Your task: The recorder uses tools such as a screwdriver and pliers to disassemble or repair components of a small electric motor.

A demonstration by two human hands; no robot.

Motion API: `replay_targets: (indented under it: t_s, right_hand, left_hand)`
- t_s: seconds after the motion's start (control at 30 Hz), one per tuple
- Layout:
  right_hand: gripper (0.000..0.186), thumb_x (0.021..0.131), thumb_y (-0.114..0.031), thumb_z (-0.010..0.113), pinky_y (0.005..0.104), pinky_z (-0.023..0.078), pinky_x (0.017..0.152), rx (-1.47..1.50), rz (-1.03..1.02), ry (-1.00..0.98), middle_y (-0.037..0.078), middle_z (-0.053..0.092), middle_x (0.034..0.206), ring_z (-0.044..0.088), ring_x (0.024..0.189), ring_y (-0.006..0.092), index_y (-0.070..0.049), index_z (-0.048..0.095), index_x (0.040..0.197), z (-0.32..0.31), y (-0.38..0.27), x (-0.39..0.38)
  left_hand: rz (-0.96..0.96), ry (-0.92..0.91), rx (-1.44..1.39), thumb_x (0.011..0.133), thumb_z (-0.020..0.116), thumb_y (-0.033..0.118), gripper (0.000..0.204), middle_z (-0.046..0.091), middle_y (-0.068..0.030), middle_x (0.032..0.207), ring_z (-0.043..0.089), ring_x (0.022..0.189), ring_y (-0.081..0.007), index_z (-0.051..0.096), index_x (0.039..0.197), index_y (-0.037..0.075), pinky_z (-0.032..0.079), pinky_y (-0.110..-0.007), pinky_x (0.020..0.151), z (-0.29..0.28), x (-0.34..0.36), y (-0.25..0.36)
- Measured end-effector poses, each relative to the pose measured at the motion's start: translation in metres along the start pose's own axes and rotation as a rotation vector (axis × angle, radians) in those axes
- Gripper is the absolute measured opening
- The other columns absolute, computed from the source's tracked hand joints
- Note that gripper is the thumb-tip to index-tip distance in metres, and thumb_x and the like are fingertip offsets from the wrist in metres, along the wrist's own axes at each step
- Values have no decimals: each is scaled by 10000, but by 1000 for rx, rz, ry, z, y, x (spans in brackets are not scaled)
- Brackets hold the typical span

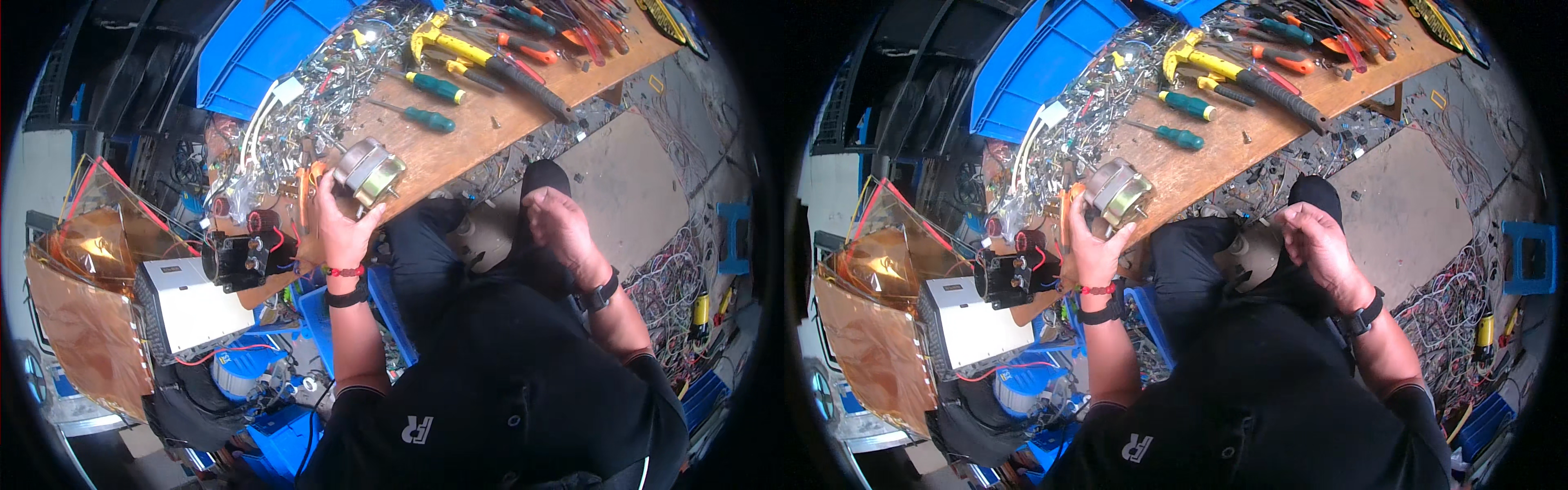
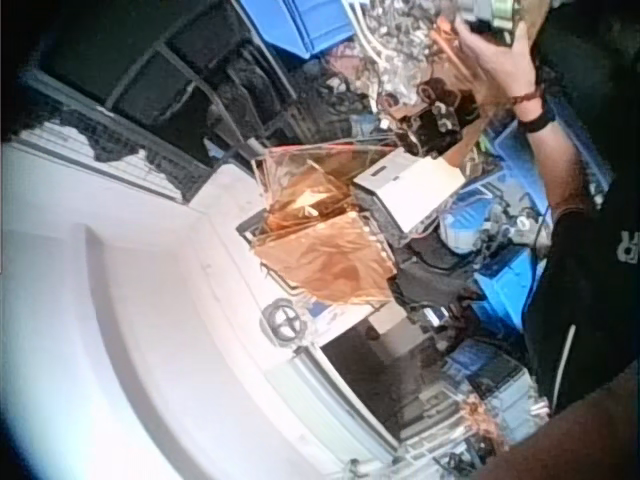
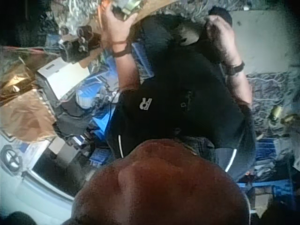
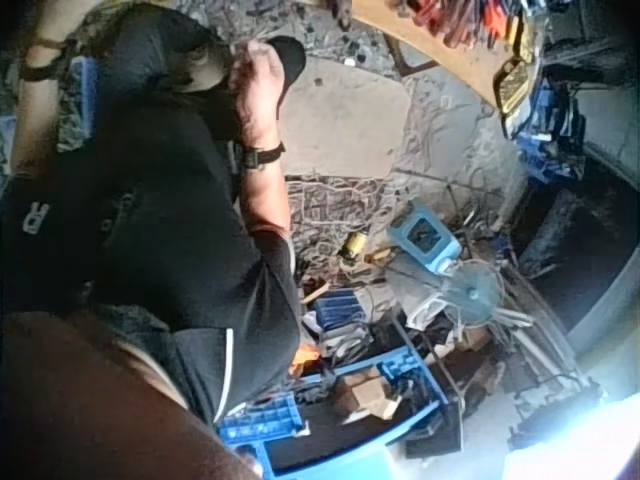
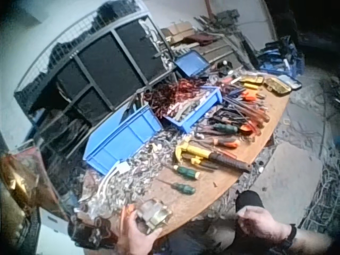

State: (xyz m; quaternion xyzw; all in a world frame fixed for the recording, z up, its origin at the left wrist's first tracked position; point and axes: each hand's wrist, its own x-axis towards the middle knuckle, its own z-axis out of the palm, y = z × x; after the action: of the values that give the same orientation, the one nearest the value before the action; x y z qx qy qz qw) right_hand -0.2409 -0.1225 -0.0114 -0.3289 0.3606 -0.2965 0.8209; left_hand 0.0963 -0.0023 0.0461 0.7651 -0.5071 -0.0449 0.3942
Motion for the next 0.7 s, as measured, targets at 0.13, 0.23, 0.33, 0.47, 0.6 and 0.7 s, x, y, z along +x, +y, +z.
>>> replay_targets:
  t_s: [0.13, 0.23, 0.33, 0.47, 0.6, 0.7]
  right_hand:
    - [221, 965, -286, 613, 219, 386, 472, -36, 7, -67, -21, 573, 706, 504, 528, 81, -67, 642, 975, 12, -1, 3]
    - [206, 968, -271, 614, 211, 383, 484, -98, 5, -98, -28, 560, 706, 492, 543, 66, -66, 637, 972, 27, -6, 5]
    - [199, 968, -267, 619, 204, 380, 498, -150, -45, -136, -34, 545, 702, 481, 562, 55, -69, 635, 960, 39, -4, 10]
    - [195, 966, -270, 633, 201, 382, 501, -194, -4, -200, -35, 548, 708, 484, 573, 48, -76, 639, 954, 49, -1, 9]
    - [196, 969, -273, 632, 199, 377, 499, -201, 41, -218, -41, 544, 711, 479, 569, 42, -78, 638, 947, 53, 0, 7]
    - [186, 967, -261, 639, 200, 365, 510, -275, 31, -236, -47, 540, 723, 472, 581, 37, -76, 627, 963, 62, -6, 9]
  left_hand:
    - [139, -2, 118, 638, 868, 76, 923, 507, -152, 1397, 485, 1284, -292, 388, 1426, 47, 363, -407, 1114, 1, 0, 15]
    - [432, 53, 276, 636, 834, 124, 809, 554, -141, 1375, 491, 1282, -345, 440, 1341, 82, 295, -505, 1149, 4, 1, 21]
    - [463, 74, 294, 652, 831, 137, 805, 549, -146, 1377, 491, 1280, -349, 429, 1347, 81, 298, -512, 1146, 7, -3, 15]
    - [471, 114, 212, 642, 775, 65, 750, 535, -135, 1375, 486, 1289, -322, 447, 1316, 97, 284, -525, 1151, 14, -7, 12]
    - [483, 142, 225, 645, 786, 66, 752, 530, -143, 1382, 485, 1282, -340, 439, 1312, 97, 307, -525, 1136, 20, -12, 9]
    - [497, 165, 203, 645, 794, 66, 768, 527, -146, 1387, 486, 1267, -360, 430, 1321, 100, 326, -525, 1119, 24, -14, 7]
